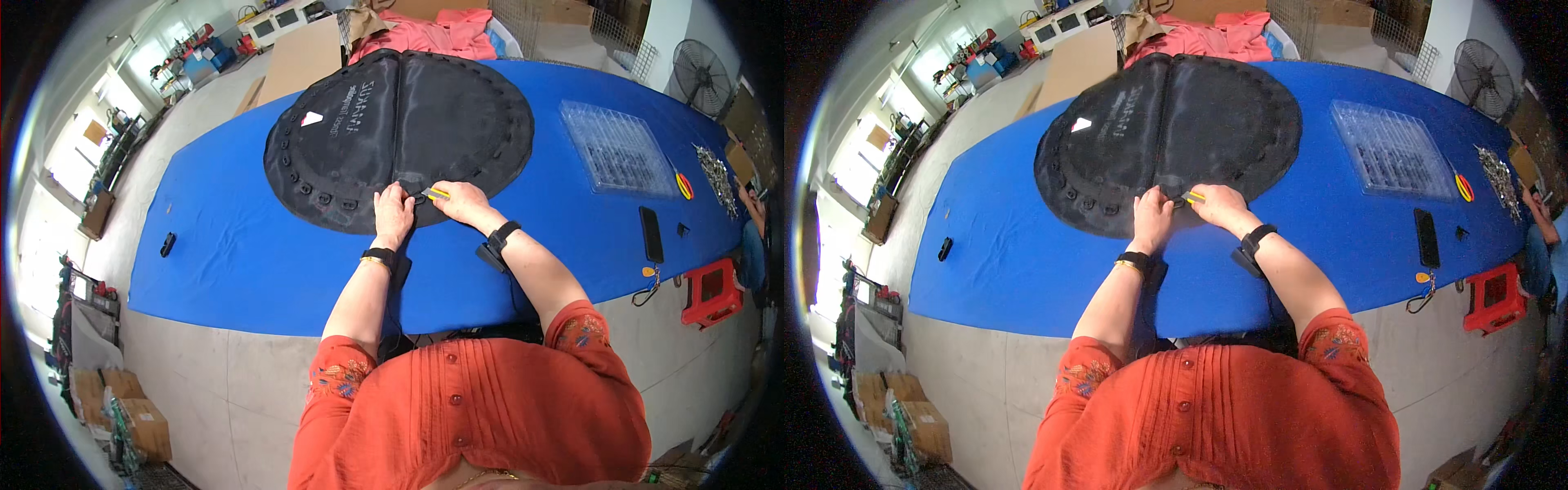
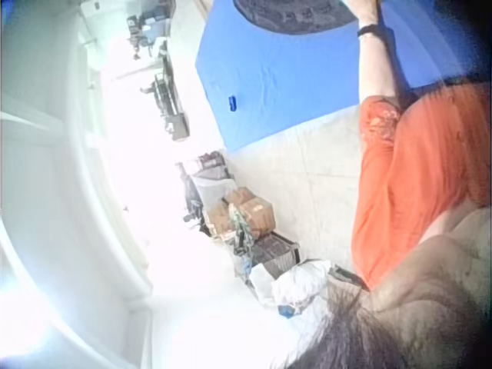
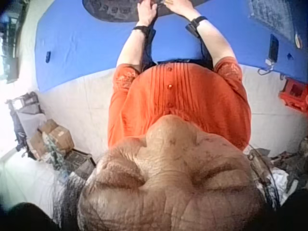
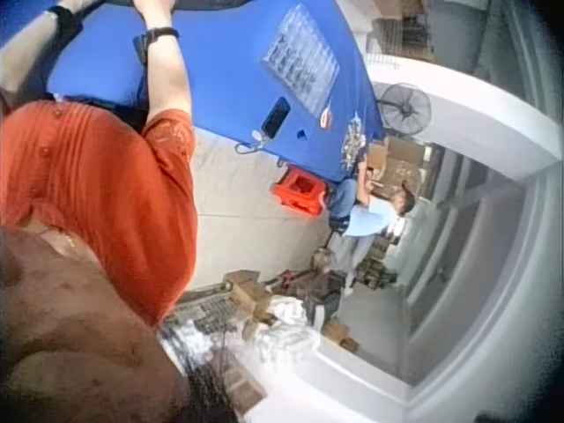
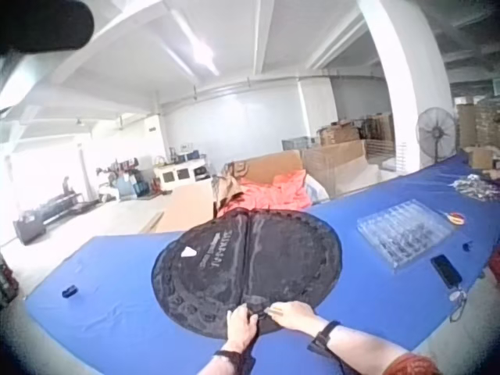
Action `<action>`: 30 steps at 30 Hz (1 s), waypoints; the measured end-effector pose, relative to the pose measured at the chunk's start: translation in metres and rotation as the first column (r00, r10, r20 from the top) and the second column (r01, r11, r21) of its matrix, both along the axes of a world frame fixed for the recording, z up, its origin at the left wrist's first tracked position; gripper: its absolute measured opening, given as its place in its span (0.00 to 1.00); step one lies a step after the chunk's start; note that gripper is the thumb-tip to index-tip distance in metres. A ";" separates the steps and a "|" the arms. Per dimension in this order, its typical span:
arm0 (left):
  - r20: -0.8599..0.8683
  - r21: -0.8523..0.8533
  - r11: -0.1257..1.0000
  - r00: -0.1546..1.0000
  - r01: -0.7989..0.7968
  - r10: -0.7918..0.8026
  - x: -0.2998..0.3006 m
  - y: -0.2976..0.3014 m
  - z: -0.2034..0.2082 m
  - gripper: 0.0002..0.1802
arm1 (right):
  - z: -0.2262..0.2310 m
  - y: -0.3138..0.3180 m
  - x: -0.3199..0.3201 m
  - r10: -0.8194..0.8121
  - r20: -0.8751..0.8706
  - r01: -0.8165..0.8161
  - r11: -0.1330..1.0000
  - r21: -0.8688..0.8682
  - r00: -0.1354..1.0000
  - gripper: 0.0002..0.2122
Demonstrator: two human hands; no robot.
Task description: Trimming excess material from a black circular workpiece using a utility knife on a factory workbench.
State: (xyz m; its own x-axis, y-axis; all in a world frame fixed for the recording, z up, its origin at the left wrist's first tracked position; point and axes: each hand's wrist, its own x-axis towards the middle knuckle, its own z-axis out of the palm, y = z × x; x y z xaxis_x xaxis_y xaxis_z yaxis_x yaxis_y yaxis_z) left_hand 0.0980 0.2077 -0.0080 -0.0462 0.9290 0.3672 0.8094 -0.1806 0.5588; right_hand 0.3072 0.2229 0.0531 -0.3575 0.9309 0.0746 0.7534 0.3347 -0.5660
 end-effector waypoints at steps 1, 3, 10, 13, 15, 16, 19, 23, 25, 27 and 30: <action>-0.002 0.001 1.000 1.000 -0.012 0.012 -0.002 0.000 -0.001 0.14 | 0.000 -0.002 -0.003 0.001 0.002 -0.001 1.000 0.003 1.000 0.18; -0.002 0.038 0.999 1.000 -0.011 0.012 -0.004 -0.001 -0.002 0.18 | -0.002 -0.002 -0.005 0.001 0.006 -0.001 1.000 0.001 1.000 0.17; -0.006 0.063 0.998 1.000 -0.006 0.006 -0.002 -0.003 -0.001 0.11 | 0.002 -0.002 -0.004 0.017 0.025 -0.017 1.000 0.016 1.000 0.17; -0.025 0.049 0.999 1.000 -0.017 0.019 -0.003 -0.005 -0.001 0.09 | 0.007 -0.006 -0.007 0.016 0.018 -0.017 1.000 0.011 1.000 0.18; -0.016 0.058 0.998 1.000 -0.017 0.018 -0.002 -0.005 0.000 0.10 | 0.004 -0.004 -0.005 0.039 0.024 -0.040 0.998 0.041 0.999 0.18; -0.015 0.057 0.998 1.000 -0.015 0.016 0.000 -0.006 0.001 0.10 | 0.003 -0.002 -0.003 0.037 0.024 -0.038 0.998 0.040 0.999 0.18; -0.036 0.073 0.997 0.999 -0.029 0.032 0.002 -0.006 0.002 0.09 | 0.000 0.001 -0.001 0.057 -0.024 -0.057 0.998 0.022 0.998 0.18; -0.043 0.070 0.997 0.998 -0.032 0.035 0.000 -0.004 0.002 0.09 | -0.005 0.005 -0.004 0.051 -0.037 -0.049 0.998 0.045 0.998 0.17; -0.053 0.080 0.997 0.998 -0.023 0.027 0.001 -0.004 0.002 0.09 | -0.010 0.007 -0.001 0.061 -0.033 -0.058 0.995 0.083 0.998 0.17; -0.060 0.083 0.996 0.998 -0.025 0.030 0.001 -0.005 0.001 0.09 | -0.009 0.008 0.000 0.112 -0.050 -0.108 0.991 0.082 0.992 0.17; -0.073 0.081 0.996 0.996 -0.040 0.046 0.001 -0.007 0.000 0.09 | -0.003 0.008 0.001 0.113 -0.065 -0.112 0.993 0.022 0.991 0.18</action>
State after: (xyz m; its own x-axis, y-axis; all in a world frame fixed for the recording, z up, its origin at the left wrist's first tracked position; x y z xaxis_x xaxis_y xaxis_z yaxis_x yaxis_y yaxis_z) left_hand 0.0989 0.2003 -0.0076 -0.0549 0.8944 0.4440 0.8560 -0.1867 0.4820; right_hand 0.3086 0.2309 0.0496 -0.4537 0.8834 0.1175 0.6719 0.4257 -0.6061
